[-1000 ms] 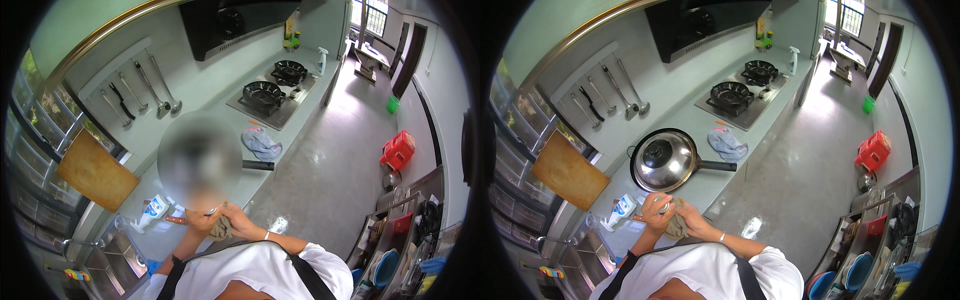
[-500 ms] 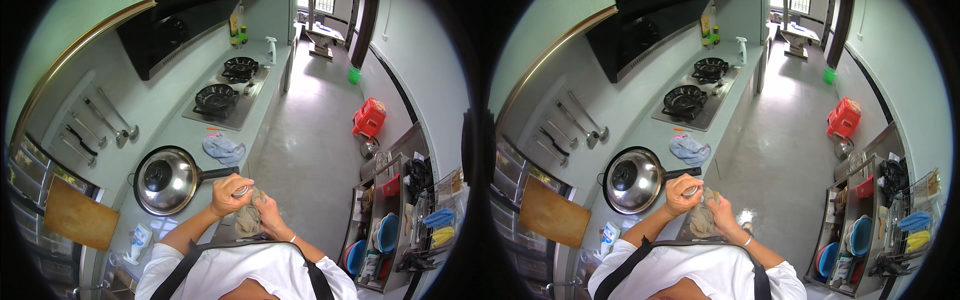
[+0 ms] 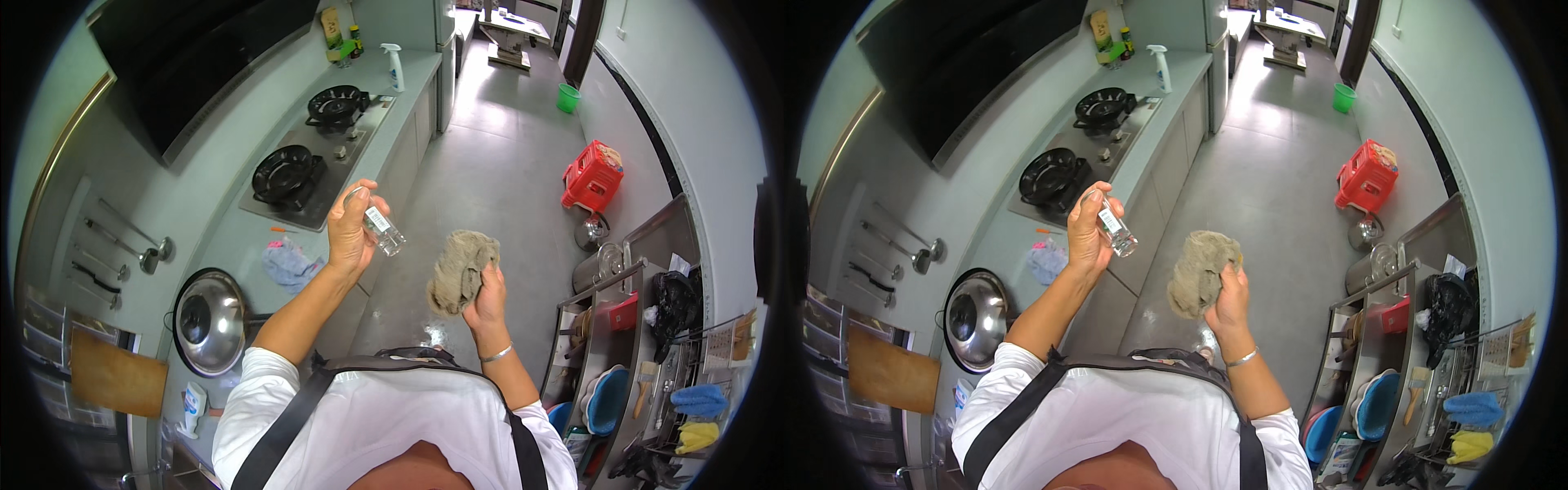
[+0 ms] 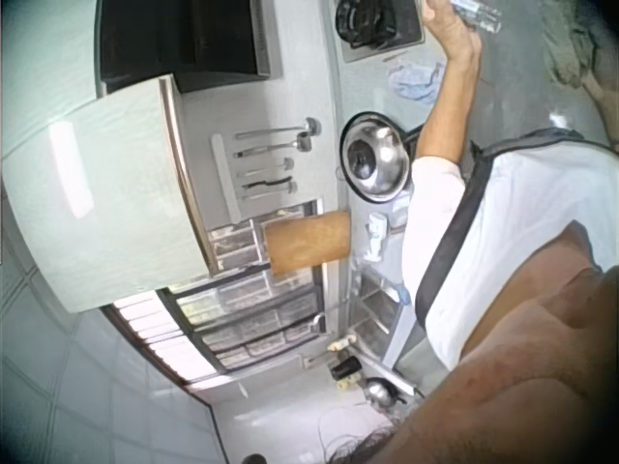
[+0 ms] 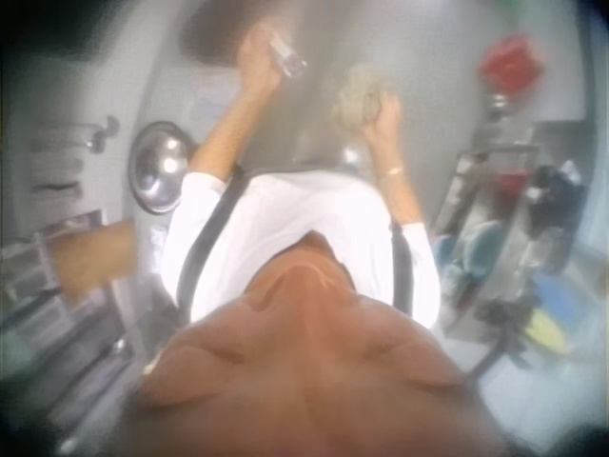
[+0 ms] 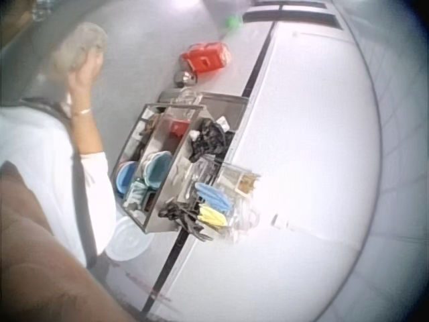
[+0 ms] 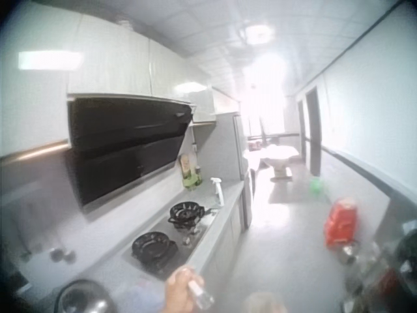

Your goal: The person wipes the kitchen wall and range hood with a cloth, then cleans several hanging utensils one by one, and finally wipes the countertop and stovetop area.

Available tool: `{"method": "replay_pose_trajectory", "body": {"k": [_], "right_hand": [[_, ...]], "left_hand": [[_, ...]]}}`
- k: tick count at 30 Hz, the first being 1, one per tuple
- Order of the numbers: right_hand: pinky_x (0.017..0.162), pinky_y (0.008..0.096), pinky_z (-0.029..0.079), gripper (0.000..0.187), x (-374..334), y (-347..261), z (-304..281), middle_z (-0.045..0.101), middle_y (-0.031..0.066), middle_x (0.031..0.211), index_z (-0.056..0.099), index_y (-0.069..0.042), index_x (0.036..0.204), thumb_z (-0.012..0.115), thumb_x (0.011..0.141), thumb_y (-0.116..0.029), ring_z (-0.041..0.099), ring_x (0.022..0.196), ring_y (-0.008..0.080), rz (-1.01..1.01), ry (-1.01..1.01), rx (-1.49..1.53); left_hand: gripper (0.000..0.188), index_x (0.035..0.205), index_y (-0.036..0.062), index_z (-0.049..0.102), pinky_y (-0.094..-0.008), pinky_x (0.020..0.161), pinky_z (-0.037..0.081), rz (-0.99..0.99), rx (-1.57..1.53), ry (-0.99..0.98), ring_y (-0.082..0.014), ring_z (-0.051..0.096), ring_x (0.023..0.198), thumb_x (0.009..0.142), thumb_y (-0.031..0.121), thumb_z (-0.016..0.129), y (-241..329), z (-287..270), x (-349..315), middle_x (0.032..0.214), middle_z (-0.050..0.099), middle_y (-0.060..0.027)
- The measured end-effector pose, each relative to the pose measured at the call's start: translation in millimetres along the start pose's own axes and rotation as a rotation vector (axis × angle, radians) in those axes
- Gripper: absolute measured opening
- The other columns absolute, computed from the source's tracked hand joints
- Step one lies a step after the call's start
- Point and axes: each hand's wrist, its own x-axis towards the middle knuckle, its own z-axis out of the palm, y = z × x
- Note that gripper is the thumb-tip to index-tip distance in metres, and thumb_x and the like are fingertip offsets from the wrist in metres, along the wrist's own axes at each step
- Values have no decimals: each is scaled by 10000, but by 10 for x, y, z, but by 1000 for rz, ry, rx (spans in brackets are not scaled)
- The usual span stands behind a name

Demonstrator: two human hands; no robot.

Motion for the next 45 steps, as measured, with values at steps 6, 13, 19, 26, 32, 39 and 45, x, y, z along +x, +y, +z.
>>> {"method": "replay_pose_trajectory", "body": {"k": [6,13,19,26,32,39,45], "right_hand": [[896,367,477,310,732,155,28,545,117,1157,435,10,1210,418,951,-158,556,1043,213,-66,-142,-197],[883,339,473,318,1704,72,159,544,100,1135,430,23,1218,446,929,-110,561,1017,181,180,-133,-79],[873,353,493,328,2716,124,198,541,118,1150,428,20,1220,437,953,-172,574,1014,211,243,-118,47],[830,381,519,328,3776,196,249,553,139,1124,455,21,1193,446,951,-200,597,974,240,323,-69,42],[781,382,539,300,4680,305,164,579,138,1064,483,26,1138,462,938,-196,617,914,244,426,12,-78],[722,358,535,283,5834,370,-1,604,120,989,514,33,1096,492,906,-175,628,853,220,609,-139,7],[708,350,531,252,6515,60,345,608,97,969,525,20,1087,436,932,-158,626,816,202,760,-236,-132]], "left_hand": [[247,1051,37,552,-163,368,325,-27,126,-24,-33,493,479,879,209,595,-486,482,546,695,607,-48],[259,1056,34,559,-184,522,436,155,525,-141,-43,545,641,814,65,642,-844,400,1387,791,606,-15],[432,1126,77,525,-212,572,470,223,791,-378,-76,581,669,738,86,715,-931,298,2346,823,634,-31],[496,1144,102,516,-277,550,479,304,1077,-591,-163,594,595,715,210,740,-936,170,3397,826,636,-78],[524,1146,86,518,-259,496,447,578,1198,-505,-143,517,495,699,210,763,-1272,63,4116,742,608,-61],[542,1141,89,542,-262,459,421,573,1314,-298,-127,489,467,674,224,782,-1531,106,4985,641,547,-45],[432,1121,53,552,-267,612,481,640,1305,-131,-128,565,662,741,163,725,-1664,-24,5652,808,600,-60]]}}
